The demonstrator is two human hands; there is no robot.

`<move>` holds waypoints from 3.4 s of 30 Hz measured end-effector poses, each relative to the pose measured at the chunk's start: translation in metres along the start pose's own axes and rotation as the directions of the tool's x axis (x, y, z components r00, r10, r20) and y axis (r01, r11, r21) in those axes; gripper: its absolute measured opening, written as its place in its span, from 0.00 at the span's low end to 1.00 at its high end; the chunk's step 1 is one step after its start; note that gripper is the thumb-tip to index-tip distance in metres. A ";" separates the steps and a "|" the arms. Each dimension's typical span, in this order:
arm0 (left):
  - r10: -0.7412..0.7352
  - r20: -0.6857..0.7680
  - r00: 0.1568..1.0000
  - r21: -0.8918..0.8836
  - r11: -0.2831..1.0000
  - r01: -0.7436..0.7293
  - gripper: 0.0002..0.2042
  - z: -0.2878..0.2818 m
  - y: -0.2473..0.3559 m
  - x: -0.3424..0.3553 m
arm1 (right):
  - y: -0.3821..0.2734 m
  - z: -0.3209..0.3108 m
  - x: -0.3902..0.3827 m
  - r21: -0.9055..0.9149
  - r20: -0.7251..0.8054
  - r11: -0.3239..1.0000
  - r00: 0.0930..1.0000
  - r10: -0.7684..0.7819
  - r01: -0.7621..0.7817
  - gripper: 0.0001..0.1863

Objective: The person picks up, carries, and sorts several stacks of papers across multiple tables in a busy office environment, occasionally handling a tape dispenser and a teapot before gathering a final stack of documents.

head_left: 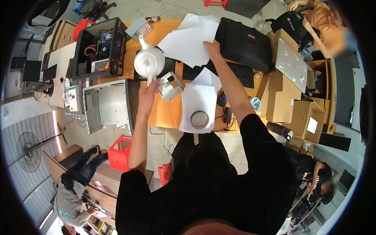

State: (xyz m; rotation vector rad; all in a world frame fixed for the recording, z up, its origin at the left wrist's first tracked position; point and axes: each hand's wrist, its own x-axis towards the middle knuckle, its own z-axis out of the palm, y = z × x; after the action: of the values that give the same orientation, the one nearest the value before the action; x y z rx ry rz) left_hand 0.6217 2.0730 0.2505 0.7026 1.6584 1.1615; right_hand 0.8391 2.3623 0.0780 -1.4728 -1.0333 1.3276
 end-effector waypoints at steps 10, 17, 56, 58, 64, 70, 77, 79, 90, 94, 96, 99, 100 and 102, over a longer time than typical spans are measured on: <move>0.008 0.261 0.965 0.005 1.000 -0.010 0.16 0.112 -0.007 0.197 | 0.056 0.017 0.052 -0.458 -0.019 0.888 0.999 0.030 -0.035 0.25; -0.084 0.314 0.946 0.077 0.995 0.062 0.18 0.140 -0.080 0.241 | 0.019 0.011 0.025 -0.746 0.103 0.666 0.990 0.096 0.013 0.29; -0.461 0.865 -0.198 0.196 0.674 -0.712 0.08 0.441 -0.188 -0.271 | 0.271 -0.412 -0.769 0.315 -0.749 0.670 0.257 0.610 -0.672 0.17; -0.563 0.674 -0.478 -0.160 0.520 -0.839 0.08 0.509 -0.165 -0.413 | 0.269 -0.442 -0.787 0.436 -0.809 0.717 0.111 0.577 -0.544 0.16; -0.417 0.644 -0.641 -0.249 0.678 -0.691 0.09 0.684 -0.193 -0.542 | 0.238 -0.539 -0.821 0.640 -0.766 0.764 0.012 0.643 -0.081 0.17; -0.764 0.519 -0.382 -0.191 0.331 -0.924 0.10 0.821 -0.355 -0.475 | 0.261 -0.562 -0.832 0.744 -0.606 0.605 -0.094 0.790 0.283 0.16; -0.998 -0.013 0.068 -0.622 -0.045 -0.781 0.11 0.897 -0.358 -0.514 | 0.286 -0.594 -0.837 0.750 -0.356 0.485 -0.343 0.869 0.449 0.14; -1.000 -0.006 0.026 -0.666 -0.015 -0.746 0.11 0.938 -0.372 -0.564 | 0.287 -0.613 -0.836 0.721 -0.334 0.513 -0.415 0.846 0.466 0.14; -0.766 0.082 -0.638 -0.869 0.258 -0.423 0.13 1.058 -0.587 -1.017 | 0.335 -0.731 -0.942 0.526 -0.266 0.474 -0.394 0.880 0.706 0.15; -0.752 0.028 -0.658 -0.545 0.541 -0.641 0.11 0.917 -0.611 -1.147 | 0.404 -0.740 -0.995 0.540 -0.204 0.400 -0.345 0.916 0.741 0.15; -0.748 -0.124 -0.652 -0.676 0.545 -0.497 0.11 0.868 -0.638 -1.170 | 0.424 -0.742 -1.024 0.661 -0.104 0.353 -0.385 0.917 0.662 0.15; -0.822 -0.239 -0.517 -0.793 0.473 -0.385 0.12 0.802 -0.677 -1.193 | 0.465 -0.752 -1.077 0.703 -0.019 0.300 -0.404 0.915 0.645 0.16; -0.833 -0.233 -0.502 -0.793 0.461 -0.398 0.12 0.797 -0.706 -1.191 | 0.486 -0.751 -1.094 0.707 -0.011 0.310 -0.428 0.904 0.636 0.16; -0.887 -0.170 -0.430 -0.786 0.385 -0.483 0.13 0.788 -0.776 -1.188 | 0.540 -0.750 -1.121 0.697 0.081 0.290 -0.473 0.877 0.656 0.17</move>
State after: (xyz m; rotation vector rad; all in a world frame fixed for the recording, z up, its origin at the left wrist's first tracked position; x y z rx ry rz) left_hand 1.8465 1.0636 -0.0878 -2.4193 1.5494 1.6937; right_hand 1.5047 1.0842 -0.1049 -1.0748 1.7890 -0.0660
